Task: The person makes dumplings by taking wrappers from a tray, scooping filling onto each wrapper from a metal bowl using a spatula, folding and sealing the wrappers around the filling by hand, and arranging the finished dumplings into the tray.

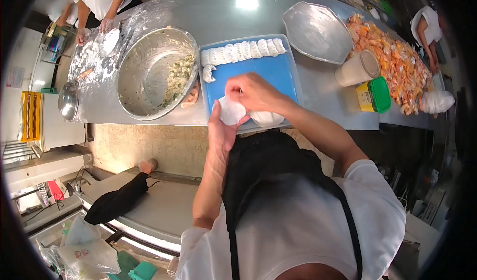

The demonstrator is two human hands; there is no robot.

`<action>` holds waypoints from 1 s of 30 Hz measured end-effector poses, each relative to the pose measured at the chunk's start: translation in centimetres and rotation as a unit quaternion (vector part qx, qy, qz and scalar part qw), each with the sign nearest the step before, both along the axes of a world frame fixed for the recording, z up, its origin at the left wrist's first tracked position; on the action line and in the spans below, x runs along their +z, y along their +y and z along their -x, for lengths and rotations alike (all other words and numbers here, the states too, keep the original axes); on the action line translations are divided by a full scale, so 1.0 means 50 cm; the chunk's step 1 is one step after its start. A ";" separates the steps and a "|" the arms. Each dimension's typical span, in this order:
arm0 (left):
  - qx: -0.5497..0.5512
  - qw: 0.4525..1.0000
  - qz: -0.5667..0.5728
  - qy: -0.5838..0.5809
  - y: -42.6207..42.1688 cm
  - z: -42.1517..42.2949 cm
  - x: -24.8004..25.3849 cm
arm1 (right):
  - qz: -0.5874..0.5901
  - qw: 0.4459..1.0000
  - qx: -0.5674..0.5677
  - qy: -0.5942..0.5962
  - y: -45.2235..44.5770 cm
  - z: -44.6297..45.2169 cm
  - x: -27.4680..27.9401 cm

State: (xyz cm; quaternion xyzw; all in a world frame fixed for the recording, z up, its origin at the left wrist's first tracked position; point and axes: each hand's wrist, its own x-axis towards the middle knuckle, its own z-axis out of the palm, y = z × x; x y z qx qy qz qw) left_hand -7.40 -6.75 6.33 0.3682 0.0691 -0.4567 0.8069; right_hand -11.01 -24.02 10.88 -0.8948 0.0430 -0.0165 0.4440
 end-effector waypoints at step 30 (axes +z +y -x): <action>0.101 0.983 -0.128 -0.085 0.176 -0.035 -0.005 | 0.104 0.977 -0.181 0.043 0.063 -0.174 -0.148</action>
